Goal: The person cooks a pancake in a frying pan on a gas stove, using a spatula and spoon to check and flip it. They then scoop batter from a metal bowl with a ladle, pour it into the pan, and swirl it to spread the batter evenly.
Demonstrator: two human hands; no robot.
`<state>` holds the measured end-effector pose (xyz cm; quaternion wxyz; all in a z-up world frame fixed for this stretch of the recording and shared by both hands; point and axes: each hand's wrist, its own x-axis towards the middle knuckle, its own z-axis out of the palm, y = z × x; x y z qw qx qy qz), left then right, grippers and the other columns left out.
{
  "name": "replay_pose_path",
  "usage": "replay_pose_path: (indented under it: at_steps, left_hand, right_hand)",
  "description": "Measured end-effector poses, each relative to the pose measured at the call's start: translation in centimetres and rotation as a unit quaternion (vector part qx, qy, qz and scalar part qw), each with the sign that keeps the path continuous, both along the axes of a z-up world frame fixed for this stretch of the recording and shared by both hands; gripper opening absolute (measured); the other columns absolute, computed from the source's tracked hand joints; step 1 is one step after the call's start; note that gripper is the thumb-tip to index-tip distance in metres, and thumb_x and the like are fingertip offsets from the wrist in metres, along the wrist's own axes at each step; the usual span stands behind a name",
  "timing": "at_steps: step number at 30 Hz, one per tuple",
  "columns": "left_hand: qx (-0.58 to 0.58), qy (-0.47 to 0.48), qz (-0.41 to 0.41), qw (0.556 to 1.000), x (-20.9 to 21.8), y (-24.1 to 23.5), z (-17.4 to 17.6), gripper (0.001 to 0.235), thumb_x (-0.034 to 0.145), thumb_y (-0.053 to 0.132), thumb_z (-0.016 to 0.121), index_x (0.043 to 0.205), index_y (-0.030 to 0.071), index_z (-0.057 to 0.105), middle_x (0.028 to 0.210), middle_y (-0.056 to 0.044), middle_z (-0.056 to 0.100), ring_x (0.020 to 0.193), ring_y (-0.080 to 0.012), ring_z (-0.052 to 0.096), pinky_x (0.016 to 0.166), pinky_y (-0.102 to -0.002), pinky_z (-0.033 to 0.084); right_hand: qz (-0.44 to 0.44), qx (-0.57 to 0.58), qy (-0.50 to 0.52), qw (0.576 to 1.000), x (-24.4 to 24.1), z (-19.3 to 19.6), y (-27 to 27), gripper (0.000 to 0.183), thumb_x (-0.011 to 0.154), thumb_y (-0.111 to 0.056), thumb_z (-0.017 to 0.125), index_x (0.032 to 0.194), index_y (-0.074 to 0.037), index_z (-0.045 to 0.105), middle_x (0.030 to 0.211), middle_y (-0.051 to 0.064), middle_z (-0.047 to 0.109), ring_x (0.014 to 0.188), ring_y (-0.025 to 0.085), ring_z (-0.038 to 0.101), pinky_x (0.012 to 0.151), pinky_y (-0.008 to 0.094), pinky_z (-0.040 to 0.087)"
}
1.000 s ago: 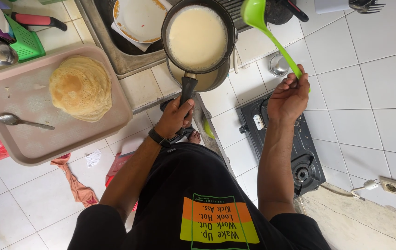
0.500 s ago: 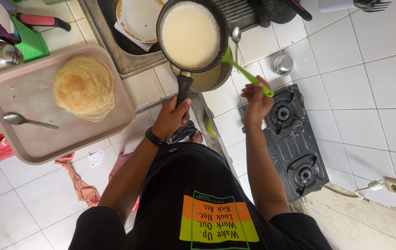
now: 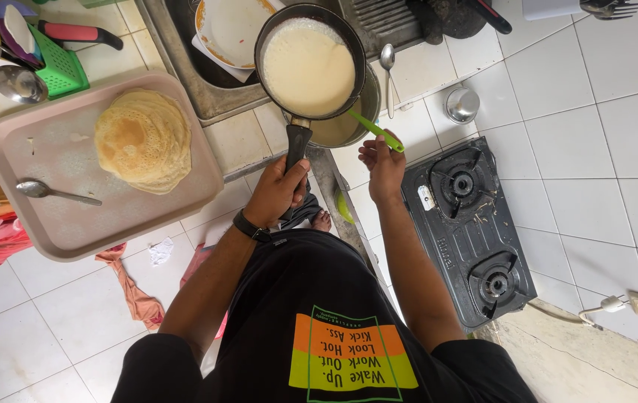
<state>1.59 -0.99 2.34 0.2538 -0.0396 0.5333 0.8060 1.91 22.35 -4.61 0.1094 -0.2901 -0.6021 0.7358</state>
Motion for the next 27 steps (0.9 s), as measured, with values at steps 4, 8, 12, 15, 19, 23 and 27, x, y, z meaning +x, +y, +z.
replay_pose_path:
  at_steps: [4,8,12,15,19,23,27]
  left_hand:
    - [0.024,-0.02,0.0,0.999,0.2,0.5,-0.7,0.028,0.11,0.021,0.053,0.09,0.002,0.059,0.057,-0.008,0.054,0.043,-0.0096,0.053,0.039,-0.022,0.044]
    - [0.046,-0.032,-0.008,0.998,0.3,1.3,-0.9,0.028,0.11,0.022,0.054,0.091,0.002,0.059,0.057,-0.008,0.052,0.042,-0.01,0.051,0.038,-0.021,0.044]
    - [0.039,0.002,-0.042,0.998,0.5,2.7,-2.0,0.028,0.11,0.026,0.053,0.096,0.003,0.06,0.055,-0.011,0.056,0.042,-0.0144,0.056,0.037,-0.021,0.042]
    - [0.062,0.04,-0.048,0.996,0.6,3.6,-3.1,0.024,0.111,0.024,0.053,0.1,0.003,0.061,0.07,-0.013,0.063,0.059,-0.0205,0.067,0.054,-0.028,0.054]
    - [-0.002,0.094,-0.093,0.991,0.5,3.4,-1.5,0.029,0.112,0.029,0.054,0.101,0.004,0.064,0.078,-0.007,0.058,0.078,-0.0156,0.054,0.073,-0.031,0.044]
    - [-0.019,0.083,-0.117,0.989,0.8,3.7,-0.1,0.026,0.11,0.031,0.057,0.115,0.006,0.063,0.082,-0.004,0.054,0.08,-0.0143,0.053,0.073,-0.031,0.045]
    - [0.01,0.089,-0.126,0.988,0.4,4.6,0.7,0.021,0.11,0.026,0.056,0.122,0.01,0.062,0.08,0.001,0.055,0.078,-0.0099,0.056,0.072,-0.026,0.049]
  right_hand:
    - [-0.017,-0.087,-0.01,0.996,0.7,-1.5,0.6,0.032,0.107,-0.019,0.057,0.131,0.002,0.051,0.102,0.011,0.067,0.092,0.018,0.072,0.084,0.03,0.065]
    - [-0.002,-0.183,-0.055,0.981,2.3,0.0,-0.2,0.031,0.104,-0.015,0.057,0.13,0.002,0.055,0.099,0.009,0.068,0.091,0.02,0.072,0.085,0.034,0.063]
    - [0.066,-0.163,-0.1,0.979,4.4,3.7,-2.8,0.028,0.104,-0.022,0.058,0.123,-0.002,0.061,0.098,0.008,0.067,0.087,0.02,0.071,0.076,0.031,0.061]
    - [0.098,-0.141,-0.092,0.981,6.2,2.0,-3.5,0.026,0.101,-0.023,0.062,0.116,-0.002,0.066,0.096,0.009,0.068,0.086,0.021,0.072,0.072,0.032,0.062]
    - [0.161,-0.128,-0.05,0.977,7.6,4.2,-4.5,0.034,0.1,-0.019,0.061,0.127,0.002,0.059,0.103,0.015,0.064,0.094,0.029,0.07,0.077,0.041,0.063]
    - [0.174,-0.151,-0.015,0.973,8.4,4.9,-5.1,0.053,0.094,-0.016,0.062,0.139,0.0,0.038,0.107,0.014,0.06,0.099,0.027,0.067,0.078,0.038,0.06]
    - [0.173,-0.153,-0.006,0.973,8.5,4.8,-5.5,0.057,0.089,-0.007,0.06,0.141,0.003,0.039,0.11,0.016,0.06,0.1,0.027,0.064,0.08,0.038,0.059]
